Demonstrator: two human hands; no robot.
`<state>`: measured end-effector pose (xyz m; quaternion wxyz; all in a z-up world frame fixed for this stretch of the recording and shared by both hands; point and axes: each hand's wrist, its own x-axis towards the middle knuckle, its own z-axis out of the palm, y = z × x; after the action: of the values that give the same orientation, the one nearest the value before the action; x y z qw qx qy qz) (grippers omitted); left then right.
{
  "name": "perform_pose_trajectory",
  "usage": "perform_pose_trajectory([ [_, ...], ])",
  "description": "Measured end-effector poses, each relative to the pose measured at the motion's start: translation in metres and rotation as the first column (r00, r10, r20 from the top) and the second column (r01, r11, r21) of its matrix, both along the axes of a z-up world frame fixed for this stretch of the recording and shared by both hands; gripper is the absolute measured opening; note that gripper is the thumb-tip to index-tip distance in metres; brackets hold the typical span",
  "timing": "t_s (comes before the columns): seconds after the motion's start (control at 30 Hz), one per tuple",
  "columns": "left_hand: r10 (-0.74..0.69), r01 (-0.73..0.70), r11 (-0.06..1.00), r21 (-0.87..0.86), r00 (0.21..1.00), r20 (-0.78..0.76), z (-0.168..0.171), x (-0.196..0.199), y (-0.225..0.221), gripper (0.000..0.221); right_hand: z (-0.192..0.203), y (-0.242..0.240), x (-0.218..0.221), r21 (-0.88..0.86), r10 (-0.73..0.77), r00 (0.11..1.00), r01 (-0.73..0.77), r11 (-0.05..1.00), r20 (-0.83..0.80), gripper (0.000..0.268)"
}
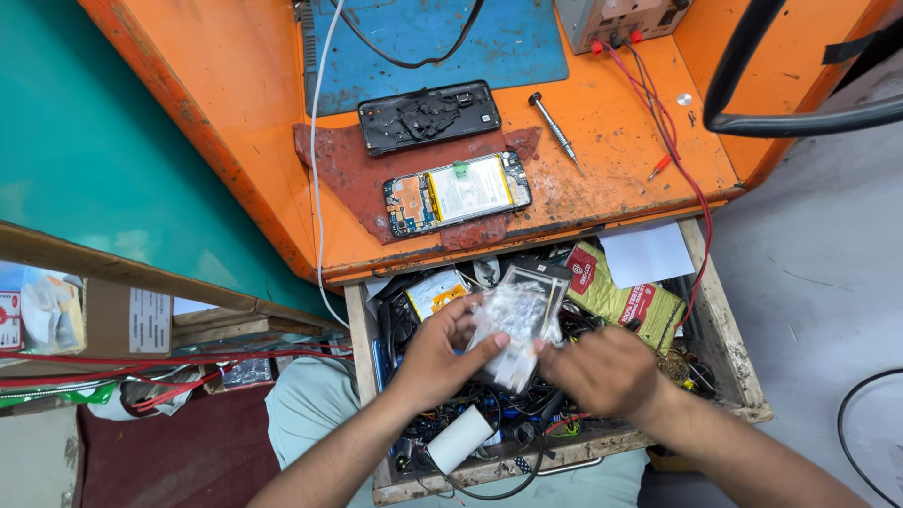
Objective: The person retrieves a new smartphone screen assembly from a drawer and aligns it with the internal components of a disassembled smartphone on a workbench.
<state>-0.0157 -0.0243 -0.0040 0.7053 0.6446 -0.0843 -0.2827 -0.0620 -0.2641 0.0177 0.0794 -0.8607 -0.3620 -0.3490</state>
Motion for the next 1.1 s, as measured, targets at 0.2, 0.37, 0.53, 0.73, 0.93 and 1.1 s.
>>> perform_pose_trajectory([
  [0.2,-0.057,0.083,0.968,-0.236,0.992,0.115,0.026,-0.020,0.008,0.079,0.012,0.004,-0.020,-0.079,0.074,0.992,-0.067,0.995,0.098,0.021],
  [0.37,-0.082,0.107,0.977,-0.185,0.987,0.138,0.023,-0.024,0.011,0.056,0.015,0.008,-0.024,-0.029,0.038,0.999,-0.037,0.999,0.013,0.026],
  [0.53,-0.153,0.160,0.986,-0.055,0.981,0.120,0.016,-0.021,0.021,0.043,0.024,-0.002,-0.017,0.067,-0.053,0.977,0.068,0.995,-0.208,0.032],
  [0.73,-0.310,0.268,0.950,0.163,0.880,0.359,0.013,-0.020,0.030,0.050,0.012,-0.014,-0.012,0.117,0.092,0.853,-0.037,0.992,-0.514,0.024],
  [0.93,-0.225,0.208,0.974,0.092,0.938,0.265,0.027,-0.020,0.031,0.090,0.000,0.004,-0.012,0.196,0.057,0.865,0.048,0.979,-0.498,0.018],
  [1.1,-0.356,0.178,0.888,0.424,0.849,0.390,0.045,-0.022,0.025,0.093,0.021,0.020,-0.013,0.201,0.058,0.820,0.070,0.977,-0.569,0.026],
])
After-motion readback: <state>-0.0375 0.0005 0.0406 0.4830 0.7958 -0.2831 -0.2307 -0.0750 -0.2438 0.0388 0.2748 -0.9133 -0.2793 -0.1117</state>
